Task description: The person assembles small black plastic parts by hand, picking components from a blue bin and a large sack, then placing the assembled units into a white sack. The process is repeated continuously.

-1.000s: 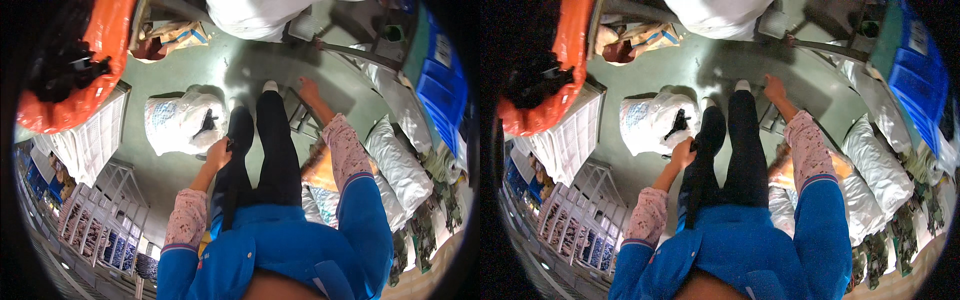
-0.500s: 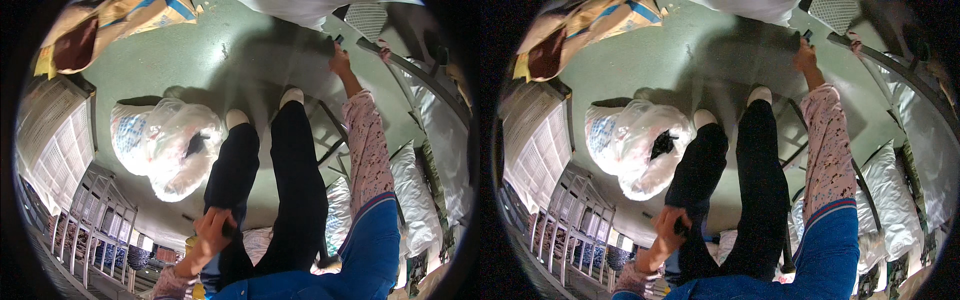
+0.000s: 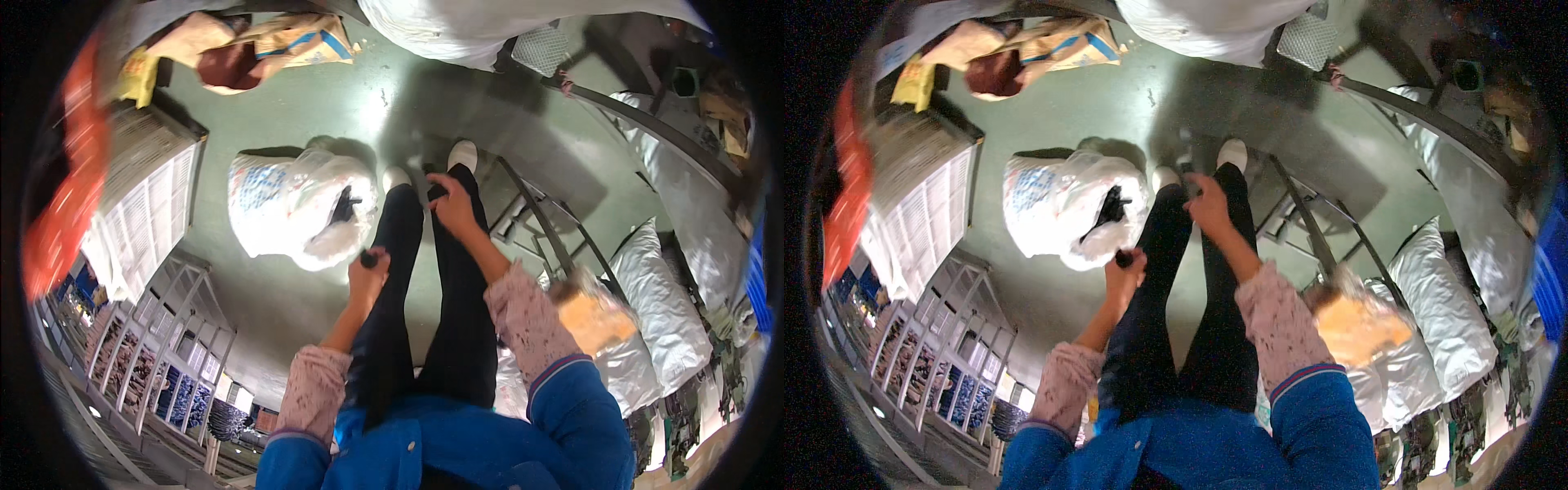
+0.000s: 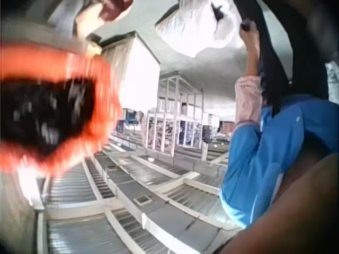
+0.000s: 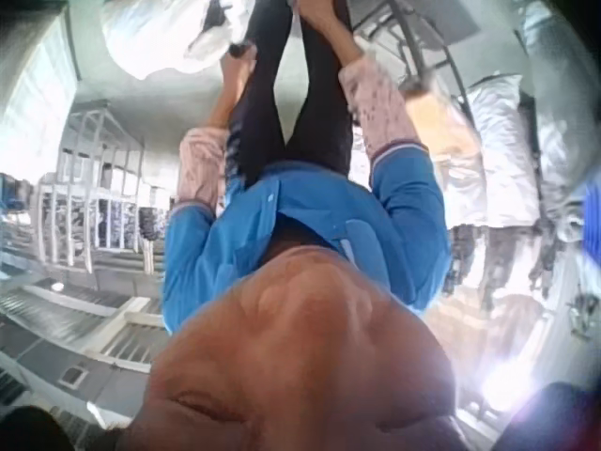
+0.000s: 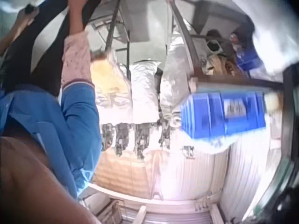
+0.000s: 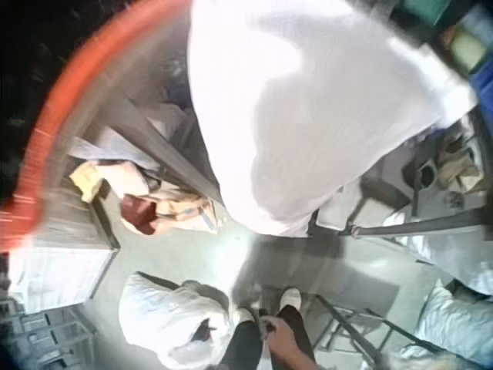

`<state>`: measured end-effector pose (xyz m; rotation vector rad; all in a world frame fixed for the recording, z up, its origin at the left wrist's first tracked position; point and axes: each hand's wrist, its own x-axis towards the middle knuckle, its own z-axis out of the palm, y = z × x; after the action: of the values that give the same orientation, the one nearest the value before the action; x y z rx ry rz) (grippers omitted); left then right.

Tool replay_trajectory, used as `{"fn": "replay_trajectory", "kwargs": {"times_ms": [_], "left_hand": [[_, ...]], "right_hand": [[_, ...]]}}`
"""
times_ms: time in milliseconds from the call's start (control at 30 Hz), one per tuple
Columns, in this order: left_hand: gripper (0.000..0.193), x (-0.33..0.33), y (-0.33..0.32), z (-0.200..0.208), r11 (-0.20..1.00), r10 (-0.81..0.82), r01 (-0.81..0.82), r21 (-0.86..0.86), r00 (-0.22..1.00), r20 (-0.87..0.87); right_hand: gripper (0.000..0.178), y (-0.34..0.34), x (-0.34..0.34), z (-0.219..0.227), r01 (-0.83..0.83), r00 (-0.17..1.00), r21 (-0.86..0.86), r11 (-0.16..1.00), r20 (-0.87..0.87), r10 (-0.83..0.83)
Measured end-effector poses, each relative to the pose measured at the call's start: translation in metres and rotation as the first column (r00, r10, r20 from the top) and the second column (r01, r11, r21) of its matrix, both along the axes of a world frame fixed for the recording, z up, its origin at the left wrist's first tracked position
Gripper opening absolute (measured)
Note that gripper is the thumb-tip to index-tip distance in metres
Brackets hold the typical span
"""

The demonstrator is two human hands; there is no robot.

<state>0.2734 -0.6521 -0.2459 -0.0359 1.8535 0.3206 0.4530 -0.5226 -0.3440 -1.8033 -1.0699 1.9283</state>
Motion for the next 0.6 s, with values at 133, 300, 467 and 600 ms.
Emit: {"fn": "replay_trajectory", "kwargs": {"times_ms": [133,300,467,600], "left_hand": [[0.052,0.01,0.084,0.12,0.889,0.218,-0.302,0.345,0.94,0.261],[0.045,0.034,0.144,0.236,0.671,0.004,-0.331,0.663,0.897,0.443],[0.021,0.031,0.184,0.309,0.603,0.042,-0.627,0.493,0.642,0.765],[0.018,0.04,0.211,0.345,0.627,0.057,-0.673,0.393,0.543,0.838]], "right_hand": [[0.06,0.0,0.002,0.205,-0.248,0.969,0.372,0.895,0.088,0.232],[0.054,0.022,0.017,0.356,-0.373,0.925,0.717,0.589,0.236,0.297],[0.03,0.03,0.065,0.435,0.324,0.93,0.234,0.917,-0.258,-0.263],[0.026,0.031,0.124,0.422,0.505,0.707,-0.177,0.845,-0.477,-0.523]]}}
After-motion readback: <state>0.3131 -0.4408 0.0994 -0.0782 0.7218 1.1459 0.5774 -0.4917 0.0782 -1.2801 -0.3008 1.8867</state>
